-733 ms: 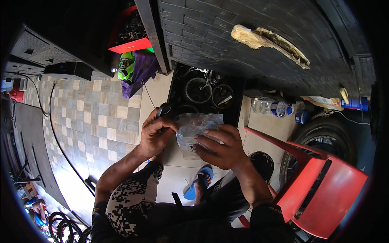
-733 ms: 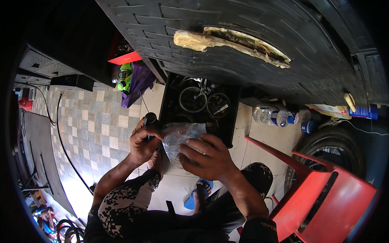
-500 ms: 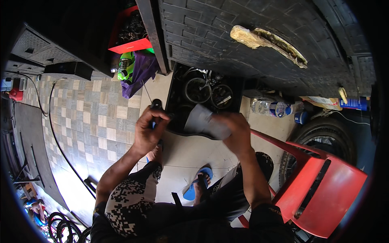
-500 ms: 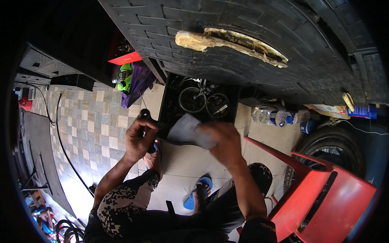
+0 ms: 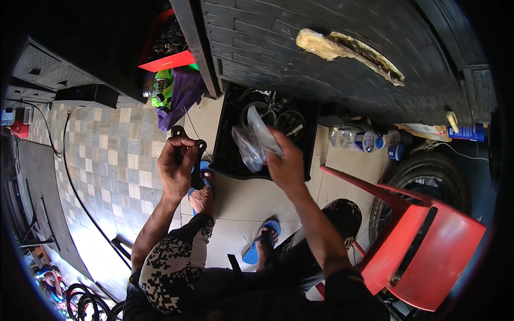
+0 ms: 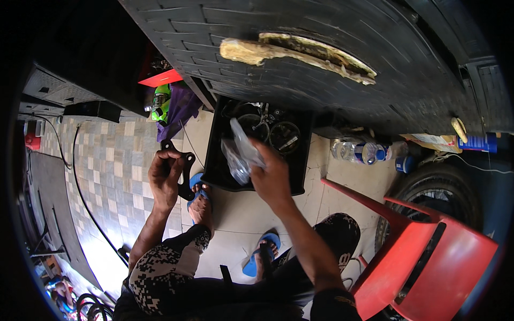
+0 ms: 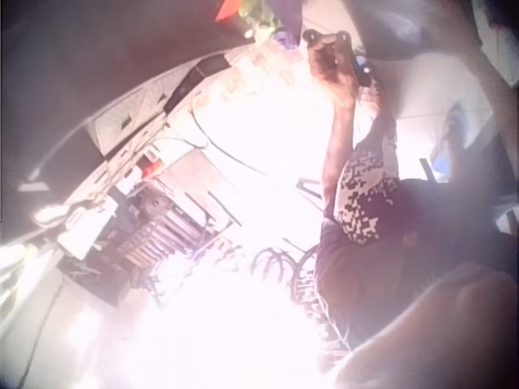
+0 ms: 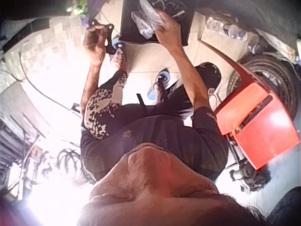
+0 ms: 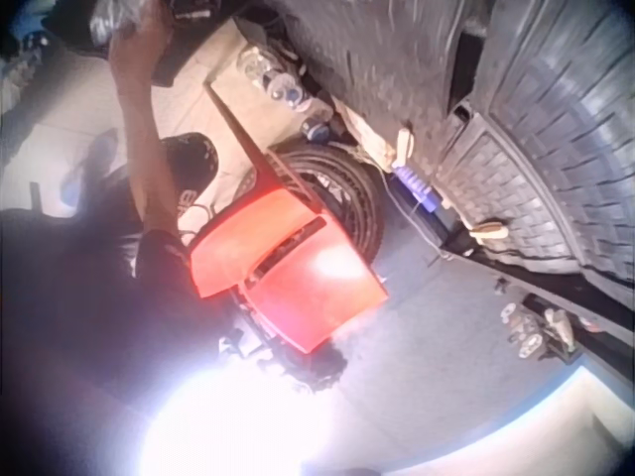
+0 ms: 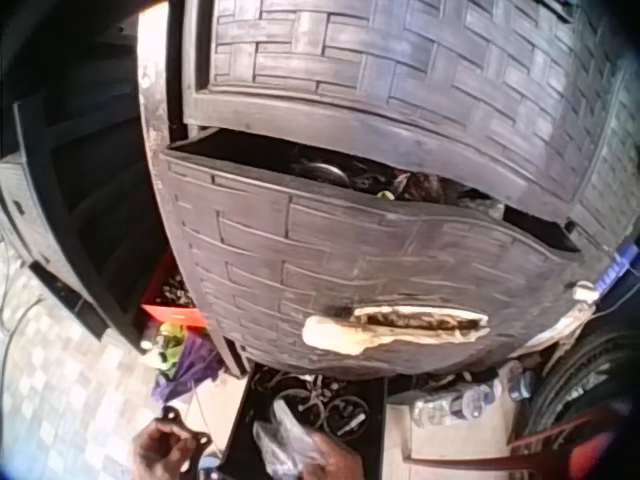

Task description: The person sorts small mechanical parts from a drawer and a red box, picking up and examining each piece by hand. They handle bearings, washers, and other small components, placing them back into the containers.

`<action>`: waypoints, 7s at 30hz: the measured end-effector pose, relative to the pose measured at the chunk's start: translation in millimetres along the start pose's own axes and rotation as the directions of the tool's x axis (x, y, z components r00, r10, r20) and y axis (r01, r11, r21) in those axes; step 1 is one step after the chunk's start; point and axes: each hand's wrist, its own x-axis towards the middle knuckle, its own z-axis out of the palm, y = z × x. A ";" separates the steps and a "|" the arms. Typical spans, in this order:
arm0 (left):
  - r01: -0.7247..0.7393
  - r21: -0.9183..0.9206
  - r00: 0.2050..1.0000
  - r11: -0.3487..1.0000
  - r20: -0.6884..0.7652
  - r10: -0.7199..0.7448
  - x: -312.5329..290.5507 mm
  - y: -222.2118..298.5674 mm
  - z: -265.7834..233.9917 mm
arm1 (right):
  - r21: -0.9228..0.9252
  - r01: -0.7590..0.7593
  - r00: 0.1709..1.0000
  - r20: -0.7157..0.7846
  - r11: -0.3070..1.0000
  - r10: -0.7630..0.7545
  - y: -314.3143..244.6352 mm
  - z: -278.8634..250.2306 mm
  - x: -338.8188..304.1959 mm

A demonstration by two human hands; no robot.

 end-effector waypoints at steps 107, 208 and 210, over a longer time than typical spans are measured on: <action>0.102 -0.013 0.959 0.995 0.266 -0.095 -3.4 -2.2 26.2 | -0.880 -0.168 0.974 -0.078 0.444 0.214 -7.7 -96.1 47.2; 0.138 0.019 0.956 0.990 0.258 -0.138 2.1 -4.0 22.9 | -0.933 0.163 0.949 0.238 0.321 0.209 71.5 -43.4 81.2; 0.131 0.031 0.957 0.991 0.257 -0.135 1.8 -3.1 22.6 | -0.931 0.157 0.948 0.236 0.330 0.214 68.7 -44.1 82.6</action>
